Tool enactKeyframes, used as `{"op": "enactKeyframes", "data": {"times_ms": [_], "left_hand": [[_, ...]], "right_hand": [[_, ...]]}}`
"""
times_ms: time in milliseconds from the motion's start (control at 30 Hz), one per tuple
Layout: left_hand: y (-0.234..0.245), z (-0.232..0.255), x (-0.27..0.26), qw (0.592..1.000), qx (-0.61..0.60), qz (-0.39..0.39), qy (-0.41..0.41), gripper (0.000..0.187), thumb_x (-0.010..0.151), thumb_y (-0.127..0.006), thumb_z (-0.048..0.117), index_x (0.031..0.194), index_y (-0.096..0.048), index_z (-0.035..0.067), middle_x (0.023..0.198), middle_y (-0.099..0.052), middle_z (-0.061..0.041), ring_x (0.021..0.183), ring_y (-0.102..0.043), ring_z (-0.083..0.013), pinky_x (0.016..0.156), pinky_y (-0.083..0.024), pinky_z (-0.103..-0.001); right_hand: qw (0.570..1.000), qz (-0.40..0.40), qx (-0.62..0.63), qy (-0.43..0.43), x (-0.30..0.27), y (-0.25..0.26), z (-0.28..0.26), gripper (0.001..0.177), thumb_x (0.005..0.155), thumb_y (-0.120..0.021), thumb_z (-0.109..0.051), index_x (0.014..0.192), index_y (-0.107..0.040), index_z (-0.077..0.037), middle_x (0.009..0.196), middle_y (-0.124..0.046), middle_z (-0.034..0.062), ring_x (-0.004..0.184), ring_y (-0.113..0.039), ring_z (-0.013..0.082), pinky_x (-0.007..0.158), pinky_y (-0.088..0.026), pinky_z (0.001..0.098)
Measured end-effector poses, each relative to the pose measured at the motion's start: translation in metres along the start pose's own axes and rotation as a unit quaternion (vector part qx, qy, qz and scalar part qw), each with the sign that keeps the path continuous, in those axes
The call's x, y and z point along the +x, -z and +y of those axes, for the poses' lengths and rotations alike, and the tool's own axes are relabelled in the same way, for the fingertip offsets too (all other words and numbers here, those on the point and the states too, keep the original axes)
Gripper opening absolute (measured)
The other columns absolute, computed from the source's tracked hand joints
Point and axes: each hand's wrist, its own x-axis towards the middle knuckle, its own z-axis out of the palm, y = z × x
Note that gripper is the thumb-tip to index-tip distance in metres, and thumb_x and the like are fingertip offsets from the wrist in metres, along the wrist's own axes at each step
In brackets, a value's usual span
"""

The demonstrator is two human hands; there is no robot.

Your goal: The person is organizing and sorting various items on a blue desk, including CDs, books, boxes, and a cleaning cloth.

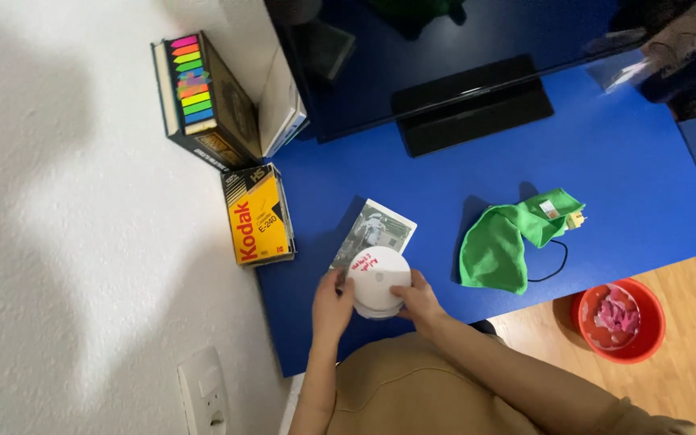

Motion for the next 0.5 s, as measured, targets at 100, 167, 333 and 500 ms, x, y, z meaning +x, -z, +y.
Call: {"op": "enactKeyframes", "data": {"times_ms": [100, 167, 333, 500], "left_hand": [[0.003, 0.004, 0.016, 0.996, 0.061, 0.066, 0.01, 0.046, 0.099, -0.06, 0.032, 0.139, -0.062, 0.01, 0.136, -0.064, -0.017, 0.125, -0.063, -0.0351, 0.1, -0.055, -0.046], [-0.006, -0.007, 0.029, 0.991, 0.095, 0.097, -0.008, 0.044, 0.101, -0.057, 0.017, 0.144, -0.056, 0.007, 0.136, -0.06, -0.019, 0.125, -0.061, -0.0356, 0.097, -0.057, -0.046], [-0.009, -0.011, 0.044, 0.99, 0.116, 0.075, -0.008, 0.052, 0.098, -0.06, 0.022, 0.148, -0.052, 0.01, 0.139, -0.057, -0.016, 0.128, -0.057, -0.0351, 0.101, -0.055, -0.05], [-0.04, -0.058, 0.069, 0.985, 0.167, 0.032, -0.041, 0.064, 0.091, -0.065, 0.019, 0.152, -0.046, 0.008, 0.142, -0.056, -0.019, 0.133, -0.053, -0.0389, 0.103, -0.053, -0.056]], "right_hand": [[0.999, -0.025, 0.028, -0.004, 0.022, 0.027, 0.02, 0.07, 0.088, -0.068, -0.009, 0.152, -0.04, -0.008, 0.15, -0.043, 0.0275, 0.137, -0.046, 0.05, 0.097, -0.052, 0.0674], [0.985, -0.157, -0.054, 0.042, 0.032, 0.049, 0.026, 0.069, 0.085, -0.075, -0.009, 0.149, -0.05, -0.014, 0.137, -0.062, 0.02, 0.124, -0.062, 0.0392, 0.092, -0.059, 0.0585], [0.966, -0.249, -0.062, 0.009, -0.042, 0.037, -0.031, 0.089, 0.083, -0.072, -0.01, 0.162, -0.031, -0.012, 0.15, -0.054, 0.023, 0.131, -0.056, 0.0359, 0.097, -0.057, 0.0523], [0.96, -0.278, -0.008, -0.039, -0.03, 0.035, -0.021, 0.095, 0.085, -0.072, -0.005, 0.165, -0.023, -0.016, 0.156, -0.048, 0.0212, 0.131, -0.059, 0.0364, 0.094, -0.061, 0.0511]]}}
